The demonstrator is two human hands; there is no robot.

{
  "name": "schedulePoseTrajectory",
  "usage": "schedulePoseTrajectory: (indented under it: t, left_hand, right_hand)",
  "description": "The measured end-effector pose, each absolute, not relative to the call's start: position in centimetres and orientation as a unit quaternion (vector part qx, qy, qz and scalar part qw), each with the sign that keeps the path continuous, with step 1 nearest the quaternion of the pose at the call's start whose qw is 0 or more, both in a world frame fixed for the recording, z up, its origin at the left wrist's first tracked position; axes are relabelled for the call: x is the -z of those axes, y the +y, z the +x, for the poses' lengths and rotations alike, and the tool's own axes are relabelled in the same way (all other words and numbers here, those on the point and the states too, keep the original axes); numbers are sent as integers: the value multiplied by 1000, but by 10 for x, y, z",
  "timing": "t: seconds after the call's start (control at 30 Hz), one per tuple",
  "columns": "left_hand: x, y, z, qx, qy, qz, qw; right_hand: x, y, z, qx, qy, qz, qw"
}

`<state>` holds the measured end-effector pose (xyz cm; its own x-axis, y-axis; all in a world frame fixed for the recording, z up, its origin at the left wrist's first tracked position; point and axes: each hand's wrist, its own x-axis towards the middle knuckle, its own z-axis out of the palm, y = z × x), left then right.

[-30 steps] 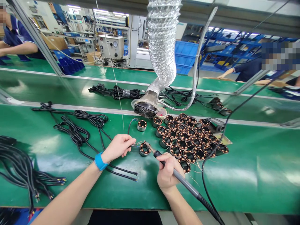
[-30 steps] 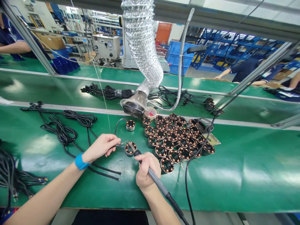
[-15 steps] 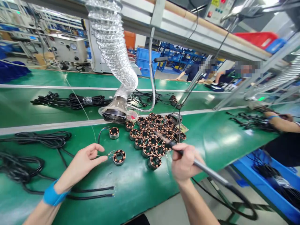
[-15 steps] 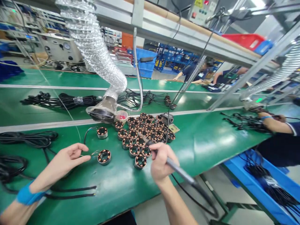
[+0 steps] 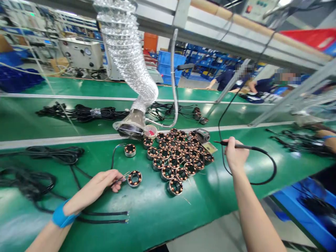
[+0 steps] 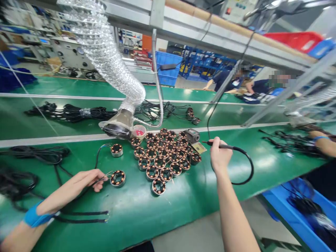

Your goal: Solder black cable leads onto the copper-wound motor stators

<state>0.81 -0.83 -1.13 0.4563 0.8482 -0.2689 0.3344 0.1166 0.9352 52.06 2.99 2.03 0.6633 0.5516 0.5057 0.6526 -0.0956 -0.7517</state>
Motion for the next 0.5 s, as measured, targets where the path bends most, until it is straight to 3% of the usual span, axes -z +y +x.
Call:
schedulePoseTrajectory:
  t: [0.33,0.43,0.5]
  left_hand:
    - [30,-2,3,-264,463,450,716]
    - [33,-3,4,-277,469,440,714]
    - [32,-4,7,-277,492,459,686]
  right_hand:
    - [10,86,527,-160,-251,-701,648]
    - [11,90,530,-281,-223,-677,643]
    - [9,88,529,-270,-291,-676,621]
